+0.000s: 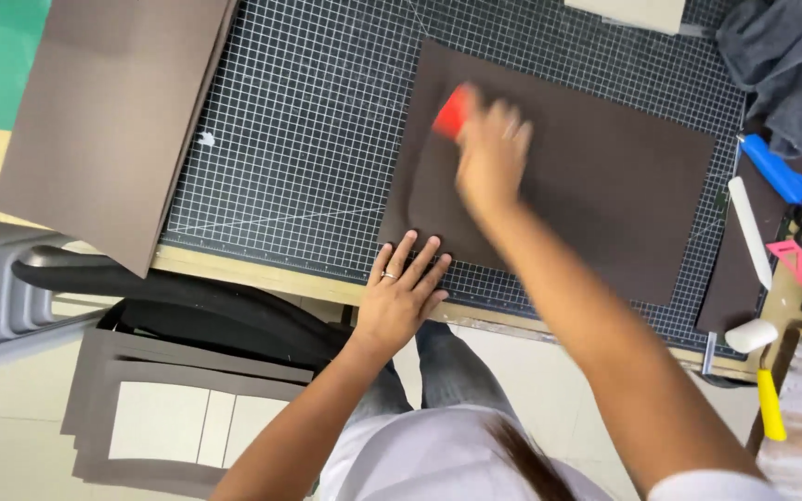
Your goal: Smoothing a brown cover material onto a base using a red squeegee tool on a cutting mat.
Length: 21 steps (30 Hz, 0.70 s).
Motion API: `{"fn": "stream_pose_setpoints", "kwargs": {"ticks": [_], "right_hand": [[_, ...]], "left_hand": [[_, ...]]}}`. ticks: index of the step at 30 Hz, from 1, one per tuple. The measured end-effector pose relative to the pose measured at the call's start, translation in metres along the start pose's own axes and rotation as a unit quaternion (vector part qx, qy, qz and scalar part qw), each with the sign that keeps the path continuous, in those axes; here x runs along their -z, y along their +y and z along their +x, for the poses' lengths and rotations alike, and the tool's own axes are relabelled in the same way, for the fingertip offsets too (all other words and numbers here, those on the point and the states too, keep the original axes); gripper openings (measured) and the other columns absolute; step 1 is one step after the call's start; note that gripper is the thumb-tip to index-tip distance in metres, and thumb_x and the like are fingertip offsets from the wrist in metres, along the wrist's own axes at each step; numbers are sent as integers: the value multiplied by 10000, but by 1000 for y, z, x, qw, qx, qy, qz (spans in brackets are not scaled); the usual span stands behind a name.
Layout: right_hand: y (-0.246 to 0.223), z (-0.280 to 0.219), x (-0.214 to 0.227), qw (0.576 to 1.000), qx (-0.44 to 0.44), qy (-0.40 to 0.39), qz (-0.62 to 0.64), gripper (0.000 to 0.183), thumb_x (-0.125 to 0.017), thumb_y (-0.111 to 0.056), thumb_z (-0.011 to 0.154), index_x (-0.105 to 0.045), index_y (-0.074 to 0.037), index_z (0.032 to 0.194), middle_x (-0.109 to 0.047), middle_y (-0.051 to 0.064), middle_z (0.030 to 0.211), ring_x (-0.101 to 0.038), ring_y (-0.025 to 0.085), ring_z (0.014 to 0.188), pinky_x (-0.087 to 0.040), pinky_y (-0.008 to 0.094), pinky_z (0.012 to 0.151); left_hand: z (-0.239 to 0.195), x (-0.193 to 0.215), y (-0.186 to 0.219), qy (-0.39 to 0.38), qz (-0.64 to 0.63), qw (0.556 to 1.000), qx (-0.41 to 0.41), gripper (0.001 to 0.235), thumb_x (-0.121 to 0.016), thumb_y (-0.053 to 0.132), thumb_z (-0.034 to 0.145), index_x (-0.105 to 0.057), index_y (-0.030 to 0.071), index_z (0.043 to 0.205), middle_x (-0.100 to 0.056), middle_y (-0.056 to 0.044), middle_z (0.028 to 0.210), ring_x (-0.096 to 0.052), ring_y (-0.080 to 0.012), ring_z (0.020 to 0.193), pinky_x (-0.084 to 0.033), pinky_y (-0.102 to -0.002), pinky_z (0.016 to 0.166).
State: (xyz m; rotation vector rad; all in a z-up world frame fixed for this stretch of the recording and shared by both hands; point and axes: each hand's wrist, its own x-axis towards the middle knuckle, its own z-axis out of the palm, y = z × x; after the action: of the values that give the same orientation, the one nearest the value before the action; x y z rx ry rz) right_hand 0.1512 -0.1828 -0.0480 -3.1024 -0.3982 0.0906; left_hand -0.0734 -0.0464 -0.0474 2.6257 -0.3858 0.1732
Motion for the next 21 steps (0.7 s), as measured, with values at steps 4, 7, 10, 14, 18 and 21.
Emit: {"fn": "stream_pose_setpoints", "kwargs": {"ticks": [4,7,10,14,18,21], "right_hand": [[-27,-105,-21,979,163,111,56,525,-556,-263,1034,-484,-217,1552,-617,167,1071,-588,473,1156,-423,617,977],[-13,-51,-25,961,208,172,54,471,-574,-287,1033,-544,-243,1501,-581,108,1022,-586,411,1089,-428,574,957],[0,38,-15,989,86,120,-4,598,-708,-234,988,-478,-138,1531,-601,263,1220,-539,517,1212,-397,646,998],[-37,-4,17,991,55,119,-24,594,-689,-183,931,-481,-184,1487,-580,124,1124,-550,371,1062,-409,516,910],[-48,-89,24,957,225,158,91,347,-621,-106,1046,-618,-157,1389,-595,22,918,-563,268,813,-415,425,714],[-33,-16,23,986,139,92,-19,463,-475,-189,1024,-514,-177,1486,-587,117,972,-533,363,889,-405,510,789]], "left_hand": [[-3,-1,-2,-10,-8,1000,10,500,-561,514,1015,-582,283,1459,-424,33,1632,-251,-265,1566,-187,-489,1272],[-1,1,-1,-3,-7,1000,6,504,-562,514,1010,-567,302,1466,-426,20,1633,-269,-286,1562,-211,-493,1268],[-1,3,-4,-8,-23,1000,14,523,-535,506,1025,-509,322,1514,-392,37,1652,-262,-280,1562,-213,-500,1263],[1,12,-8,-7,-17,999,-34,495,-518,425,1086,-493,258,1552,-342,0,1666,-296,-343,1550,-314,-549,1221],[7,13,-10,56,-44,997,-36,344,-604,389,1044,-729,189,1295,-606,-29,1462,-421,-365,1466,-347,-541,1189],[3,15,-8,3,-35,999,-34,471,-556,377,1070,-541,235,1518,-398,-17,1641,-328,-346,1533,-298,-547,1215]]}}
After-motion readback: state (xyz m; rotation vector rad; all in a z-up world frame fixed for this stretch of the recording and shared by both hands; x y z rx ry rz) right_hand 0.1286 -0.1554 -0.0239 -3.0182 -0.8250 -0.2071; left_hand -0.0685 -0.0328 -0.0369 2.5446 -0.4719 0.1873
